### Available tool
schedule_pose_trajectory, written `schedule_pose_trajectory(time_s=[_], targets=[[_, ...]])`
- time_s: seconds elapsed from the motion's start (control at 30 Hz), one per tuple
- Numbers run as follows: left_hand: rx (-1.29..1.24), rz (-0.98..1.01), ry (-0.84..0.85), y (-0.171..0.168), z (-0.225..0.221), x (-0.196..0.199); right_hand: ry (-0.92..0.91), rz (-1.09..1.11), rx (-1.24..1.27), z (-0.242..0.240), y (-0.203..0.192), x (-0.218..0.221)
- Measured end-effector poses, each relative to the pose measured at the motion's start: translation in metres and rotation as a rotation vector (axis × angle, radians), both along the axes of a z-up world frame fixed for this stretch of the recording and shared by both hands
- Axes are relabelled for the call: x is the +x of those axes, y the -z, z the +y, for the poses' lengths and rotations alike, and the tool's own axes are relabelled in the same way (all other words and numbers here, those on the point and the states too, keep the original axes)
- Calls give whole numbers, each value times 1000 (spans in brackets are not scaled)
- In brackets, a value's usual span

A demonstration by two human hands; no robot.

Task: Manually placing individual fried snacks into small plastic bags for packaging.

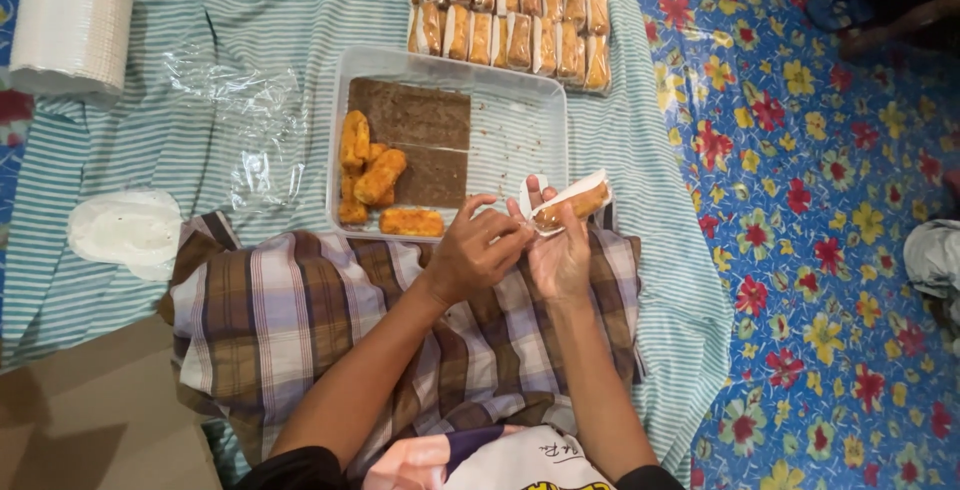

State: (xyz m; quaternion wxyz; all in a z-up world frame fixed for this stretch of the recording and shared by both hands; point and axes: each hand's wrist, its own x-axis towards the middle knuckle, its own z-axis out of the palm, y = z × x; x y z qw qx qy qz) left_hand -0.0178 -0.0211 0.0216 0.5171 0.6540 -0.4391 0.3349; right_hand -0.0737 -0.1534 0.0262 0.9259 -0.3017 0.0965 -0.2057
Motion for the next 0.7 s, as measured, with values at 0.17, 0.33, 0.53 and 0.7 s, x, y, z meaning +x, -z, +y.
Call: schedule_pose_trajectory(time_s=[0.17, 0.33, 0.53, 0.7], targets=[[9, -37, 24, -7, 2, -3, 18, 79, -40, 7, -19, -3], [17, 130, 150, 0, 5, -6, 11, 92, -66, 1, -17, -3], [24, 303, 292, 9, 5, -4, -27, 133, -94, -12, -2, -2], [53, 342, 303, 15, 5, -3, -68, 170, -153, -9, -1, -5]])
